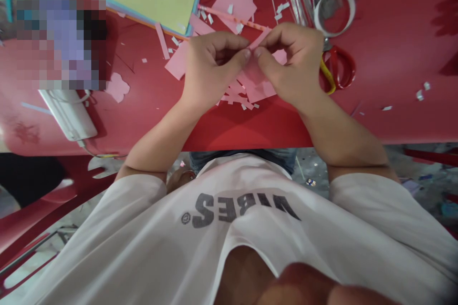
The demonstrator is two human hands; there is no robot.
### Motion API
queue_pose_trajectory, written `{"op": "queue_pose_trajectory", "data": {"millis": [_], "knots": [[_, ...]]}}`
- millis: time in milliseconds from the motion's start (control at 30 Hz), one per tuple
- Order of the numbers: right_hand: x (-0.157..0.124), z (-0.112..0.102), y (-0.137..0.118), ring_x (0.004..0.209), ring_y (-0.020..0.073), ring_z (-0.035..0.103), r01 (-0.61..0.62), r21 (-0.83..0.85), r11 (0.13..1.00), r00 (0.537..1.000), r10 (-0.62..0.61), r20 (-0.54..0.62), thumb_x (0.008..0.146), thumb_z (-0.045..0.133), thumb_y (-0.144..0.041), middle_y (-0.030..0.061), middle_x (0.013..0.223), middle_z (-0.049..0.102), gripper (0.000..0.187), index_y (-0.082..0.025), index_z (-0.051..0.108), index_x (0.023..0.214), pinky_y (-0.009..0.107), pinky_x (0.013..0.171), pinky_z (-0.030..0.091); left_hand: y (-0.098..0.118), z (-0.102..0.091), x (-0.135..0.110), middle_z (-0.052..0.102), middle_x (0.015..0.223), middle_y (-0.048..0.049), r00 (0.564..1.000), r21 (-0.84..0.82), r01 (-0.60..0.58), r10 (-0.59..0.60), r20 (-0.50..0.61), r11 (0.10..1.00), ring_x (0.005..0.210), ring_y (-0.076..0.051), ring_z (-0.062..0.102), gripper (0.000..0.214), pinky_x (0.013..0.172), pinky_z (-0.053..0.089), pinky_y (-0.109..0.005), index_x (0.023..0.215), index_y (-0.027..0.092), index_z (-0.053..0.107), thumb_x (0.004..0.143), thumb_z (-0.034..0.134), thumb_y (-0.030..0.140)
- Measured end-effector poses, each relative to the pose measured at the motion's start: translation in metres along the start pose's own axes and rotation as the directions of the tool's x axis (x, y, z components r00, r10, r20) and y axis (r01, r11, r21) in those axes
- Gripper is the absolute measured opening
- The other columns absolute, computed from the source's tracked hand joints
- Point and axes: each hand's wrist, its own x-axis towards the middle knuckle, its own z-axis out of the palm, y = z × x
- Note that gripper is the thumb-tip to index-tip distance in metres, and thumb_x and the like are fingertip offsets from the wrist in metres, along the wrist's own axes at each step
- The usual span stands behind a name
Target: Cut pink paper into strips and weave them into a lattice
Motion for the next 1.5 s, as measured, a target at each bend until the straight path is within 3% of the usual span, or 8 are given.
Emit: {"op": "queue_pose_trajectory", "data": {"millis": [200, 367, 500, 667, 867, 1200, 1367, 1500], "knots": [[-0.001, -0.002, -0.007, 0.071, 0.0235, 0.064, -0.001, -0.021, 1.0, 1.0, 0.002, 0.012, 0.086, 0.071, -0.022, -0.0046, 0.075, 0.071, 0.019, -0.036, 0.066, 0.074, 0.044, 0.072, 0.052, -0.011, 0.001, 0.001, 0.08, 0.081, 0.0039, 0.999, 0.038, -0.04, 0.04, -0.01, 0.998, 0.072, -0.018, 0.075, 0.014, 0.059, 0.059, -0.034, 0.086, 0.035, 0.085, 0.081, 0.087, 0.022], [-0.001, 0.001, -0.001, 0.065, 0.0182, 0.06, 0.076, -0.008, 0.997, 0.997, -0.076, -0.025, 0.084, 0.069, -0.017, -0.0034, 0.072, 0.069, 0.017, -0.031, 0.067, 0.074, 0.037, 0.065, 0.048, -0.009, 0.002, -0.002, 0.079, 0.082, 0.0022, 0.997, 0.055, -0.078, 0.077, 0.015, 0.995, 0.072, -0.017, 0.075, 0.011, 0.06, 0.058, -0.031, 0.088, 0.031, 0.084, 0.086, 0.083, 0.021], [-0.002, 0.003, 0.003, 0.065, 0.0163, 0.061, 0.126, -0.005, 0.992, 0.991, -0.126, -0.045, 0.083, 0.068, -0.014, -0.0028, 0.072, 0.069, 0.014, -0.027, 0.069, 0.076, 0.034, 0.064, 0.046, -0.01, 0.0, -0.001, 0.078, 0.081, 0.0003, 0.994, 0.072, -0.112, 0.111, 0.005, 0.991, 0.071, -0.018, 0.074, 0.003, 0.058, 0.057, -0.032, 0.089, 0.033, 0.084, 0.087, 0.085, 0.031], [-0.003, 0.003, 0.001, 0.067, 0.0171, 0.062, 0.131, -0.027, 0.991, 0.991, -0.132, -0.036, 0.085, 0.068, -0.016, -0.0021, 0.074, 0.071, 0.013, -0.027, 0.067, 0.078, 0.035, 0.066, 0.048, -0.02, -0.005, 0.005, 0.076, 0.079, -0.001, 0.981, 0.083, -0.169, 0.16, 0.106, 0.982, 0.065, -0.015, 0.064, 0.022, 0.057, 0.053, -0.032, 0.089, 0.031, 0.082, 0.088, 0.085, 0.053], [-0.003, 0.003, -0.003, 0.069, 0.0177, 0.061, 0.108, -0.006, 0.994, 0.994, -0.108, -0.031, 0.086, 0.069, -0.016, -0.0026, 0.076, 0.071, 0.016, -0.029, 0.066, 0.078, 0.036, 0.069, 0.049, -0.01, -0.001, 0.0, 0.076, 0.08, -0.0007, 0.99, 0.12, -0.14, 0.14, 0.008, 0.983, 0.066, -0.016, 0.064, 0.01, 0.057, 0.051, -0.034, 0.087, 0.033, 0.081, 0.089, 0.083, 0.042], [-0.004, 0.003, 0.003, 0.069, 0.018, 0.065, 0.128, 0.001, 0.992, 0.99, -0.128, -0.059, 0.085, 0.068, -0.018, -0.0037, 0.076, 0.073, 0.015, -0.031, 0.07, 0.08, 0.037, 0.067, 0.05, -0.003, -0.002, 0.001, 0.074, 0.075, -0.0013, 0.988, 0.177, -0.154, 0.152, 0.024, 0.972, 0.062, -0.016, 0.062, 0.007, 0.053, 0.048, -0.033, 0.083, 0.031, 0.081, 0.087, 0.083, 0.037], [-0.005, -0.003, -0.008, 0.077, 0.024, 0.07, 0.051, -0.035, 0.998, 0.999, -0.051, 0.014, 0.088, 0.069, -0.018, -0.006, 0.081, 0.074, 0.023, -0.04, 0.07, 0.08, 0.044, 0.074, 0.057, -0.002, -0.001, -0.001, 0.075, 0.08, -0.0034, 0.991, 0.158, -0.137, 0.134, 0.03, 0.978, 0.066, -0.02, 0.067, 0.01, 0.056, 0.052, -0.035, 0.087, 0.033, 0.082, 0.089, 0.081, 0.043], [-0.005, -0.005, -0.013, 0.077, 0.0243, 0.07, 0.059, -0.019, 0.998, 0.997, -0.058, 0.041, 0.087, 0.07, -0.016, -0.0047, 0.081, 0.073, 0.022, -0.037, 0.071, 0.082, 0.044, 0.075, 0.057, 0.0, 0.0, -0.002, 0.075, 0.08, -0.0036, 0.994, 0.159, -0.112, 0.108, 0.032, 0.981, 0.067, -0.02, 0.068, 0.01, 0.059, 0.053, -0.036, 0.086, 0.033, 0.081, 0.088, 0.08, 0.043]]}}
